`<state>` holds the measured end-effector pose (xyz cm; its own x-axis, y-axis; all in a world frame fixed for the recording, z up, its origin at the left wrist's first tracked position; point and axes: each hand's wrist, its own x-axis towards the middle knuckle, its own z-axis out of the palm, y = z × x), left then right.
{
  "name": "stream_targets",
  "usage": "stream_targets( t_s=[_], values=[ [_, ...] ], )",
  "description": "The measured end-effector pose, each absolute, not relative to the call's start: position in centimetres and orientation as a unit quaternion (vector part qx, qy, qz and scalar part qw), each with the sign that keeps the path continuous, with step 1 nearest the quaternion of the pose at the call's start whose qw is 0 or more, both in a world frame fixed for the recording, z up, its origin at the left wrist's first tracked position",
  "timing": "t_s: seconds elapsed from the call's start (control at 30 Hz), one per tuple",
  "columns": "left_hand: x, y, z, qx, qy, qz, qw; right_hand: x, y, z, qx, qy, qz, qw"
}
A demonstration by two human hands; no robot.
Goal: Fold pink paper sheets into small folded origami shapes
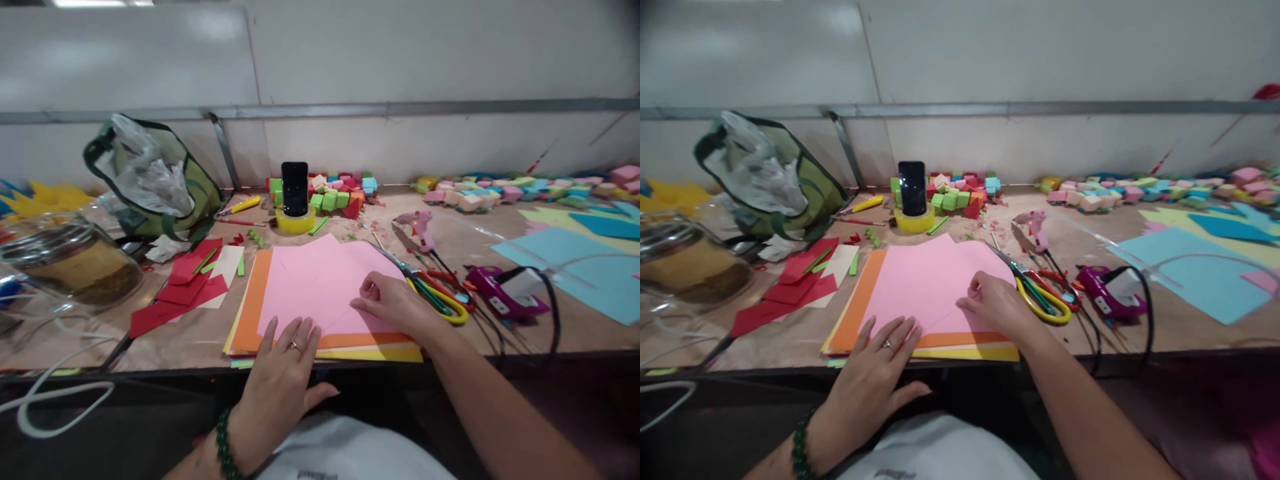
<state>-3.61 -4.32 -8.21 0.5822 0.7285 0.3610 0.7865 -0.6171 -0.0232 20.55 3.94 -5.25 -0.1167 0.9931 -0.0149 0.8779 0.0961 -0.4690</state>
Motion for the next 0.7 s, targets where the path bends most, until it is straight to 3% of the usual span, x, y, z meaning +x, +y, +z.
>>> stream_targets(
  t_s=[0.37,0.57,0.7],
  values=[
    [-4.9,-5.2,-9.0,-0.871,-0.443,-0.191,0.094,24.1,7.1,-5.2,-0.654,-0.693,0.287,0.103],
    [-5.0,-5.2,-9.0,-0.87,-0.462,-0.155,0.073,22.7,7.0,-3.7,-0.682,-0.703,0.165,0.112],
    [-5.1,-5.5,-8.9,-0.873,-0.467,-0.125,0.06,20.5,7.1,-2.8,-0.604,-0.773,0.146,0.13]
  ],
)
